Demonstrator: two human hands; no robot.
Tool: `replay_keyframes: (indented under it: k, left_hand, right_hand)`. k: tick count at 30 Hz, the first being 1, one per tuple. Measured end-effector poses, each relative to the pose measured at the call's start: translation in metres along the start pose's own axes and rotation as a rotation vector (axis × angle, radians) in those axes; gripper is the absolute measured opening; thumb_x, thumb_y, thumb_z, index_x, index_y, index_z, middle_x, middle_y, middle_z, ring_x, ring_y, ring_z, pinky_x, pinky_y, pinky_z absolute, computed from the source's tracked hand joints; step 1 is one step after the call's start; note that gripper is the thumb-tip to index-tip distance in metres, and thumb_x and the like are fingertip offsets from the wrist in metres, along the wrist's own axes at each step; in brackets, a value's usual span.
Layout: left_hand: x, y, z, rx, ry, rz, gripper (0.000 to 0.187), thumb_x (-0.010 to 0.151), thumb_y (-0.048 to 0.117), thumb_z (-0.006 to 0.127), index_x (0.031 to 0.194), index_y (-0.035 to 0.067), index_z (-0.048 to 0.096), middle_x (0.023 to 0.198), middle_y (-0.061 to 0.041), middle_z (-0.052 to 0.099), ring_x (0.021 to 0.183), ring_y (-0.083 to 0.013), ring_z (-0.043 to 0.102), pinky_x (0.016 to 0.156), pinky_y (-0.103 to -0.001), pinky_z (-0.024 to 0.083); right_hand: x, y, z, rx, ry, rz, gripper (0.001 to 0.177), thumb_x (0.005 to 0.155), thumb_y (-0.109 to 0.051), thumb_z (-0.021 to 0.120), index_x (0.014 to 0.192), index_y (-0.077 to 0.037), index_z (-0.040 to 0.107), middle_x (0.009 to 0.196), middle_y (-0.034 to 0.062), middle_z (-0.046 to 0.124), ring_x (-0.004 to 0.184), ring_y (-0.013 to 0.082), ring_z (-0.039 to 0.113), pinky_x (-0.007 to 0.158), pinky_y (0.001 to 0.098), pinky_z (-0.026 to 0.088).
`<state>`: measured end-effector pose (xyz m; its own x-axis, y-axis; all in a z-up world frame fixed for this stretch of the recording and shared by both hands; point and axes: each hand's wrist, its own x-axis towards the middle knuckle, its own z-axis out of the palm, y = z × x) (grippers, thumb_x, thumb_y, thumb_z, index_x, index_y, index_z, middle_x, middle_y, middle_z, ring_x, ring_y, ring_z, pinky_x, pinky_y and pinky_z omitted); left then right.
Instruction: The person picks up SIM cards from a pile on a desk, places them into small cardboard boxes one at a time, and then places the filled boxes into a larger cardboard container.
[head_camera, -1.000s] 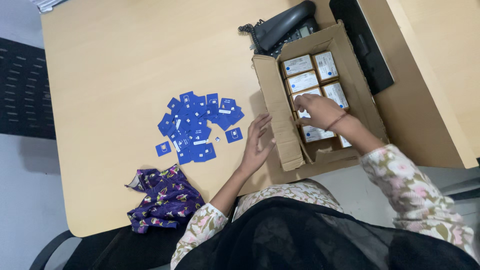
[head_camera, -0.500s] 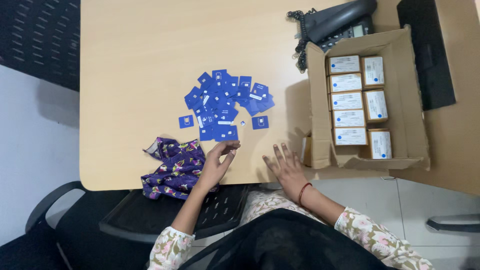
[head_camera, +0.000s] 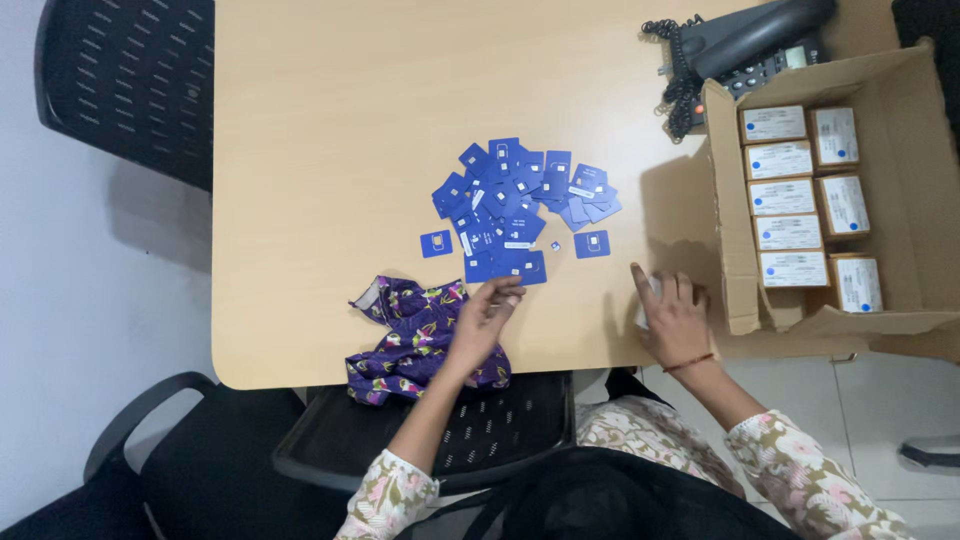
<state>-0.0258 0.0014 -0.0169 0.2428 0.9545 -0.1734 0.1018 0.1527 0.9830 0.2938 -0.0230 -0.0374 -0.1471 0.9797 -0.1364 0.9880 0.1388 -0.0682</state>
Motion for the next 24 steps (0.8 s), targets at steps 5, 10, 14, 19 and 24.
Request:
replay_keyframes:
  k: [5,10,14,19,24]
  left_hand:
    - [-0.011,-0.011,0.041,-0.062,-0.116,-0.057,0.074,0.093,0.017,0.073,0.155,0.007,0.034,0.143,-0.012,0.053,0.129,-0.0198,0.055,0.106,-0.033,0.049]
    - [-0.015,0.029,0.023,-0.361,-0.152,-0.182,0.092,0.077,0.021,0.085,0.153,0.008,0.035,0.141,-0.015,0.055,0.127,-0.0229,0.058,0.102,-0.037,0.051]
    - [-0.012,0.044,0.006,0.101,-0.044,0.112,0.081,0.069,0.013,0.089,0.138,0.006,0.046,0.135,-0.016,0.060,0.130,-0.0300,0.057,0.110,-0.041,0.049]
    - [-0.010,0.030,0.003,0.403,-0.036,0.339,0.079,0.067,0.002,0.088,0.136,0.007,0.049,0.136,-0.018,0.056,0.137,-0.0379,0.047,0.116,-0.045,0.042]
    - [-0.001,-0.014,0.006,0.121,0.012,0.331,0.087,0.077,-0.001,0.090,0.139,0.008,0.028,0.141,-0.015,0.047,0.145,-0.0307,0.044,0.122,-0.041,0.038]
  right_hand:
    - [-0.019,-0.101,-0.045,0.682,0.454,-0.310,0.102,0.071,-0.028,0.087,0.155,-0.008,0.032,0.146,0.0210,0.044,0.135,0.0421,0.046,0.108,0.0536,0.042]
    - [-0.021,-0.139,-0.072,1.010,0.576,-0.445,0.099,0.081,-0.035,0.088,0.154,-0.006,0.027,0.151,0.0177,0.042,0.139,0.0372,0.044,0.114,0.0474,0.040]
    - [-0.011,-0.127,-0.098,0.722,0.406,-0.300,0.066,0.079,-0.016,0.083,0.137,-0.006,0.053,0.135,0.0170,0.062,0.133,0.0383,0.054,0.111,0.0490,0.044]
    - [0.002,-0.118,-0.098,0.771,0.306,-0.336,0.058,0.070,-0.014,0.082,0.123,-0.002,0.061,0.119,0.0136,0.066,0.124,0.0379,0.056,0.102,0.0519,0.045]
    - [0.003,-0.122,-0.067,0.672,0.481,-0.542,0.023,0.074,-0.004,0.079,0.094,-0.011,0.069,0.103,0.0027,0.064,0.117,0.0253,0.062,0.110,0.0554,0.048]
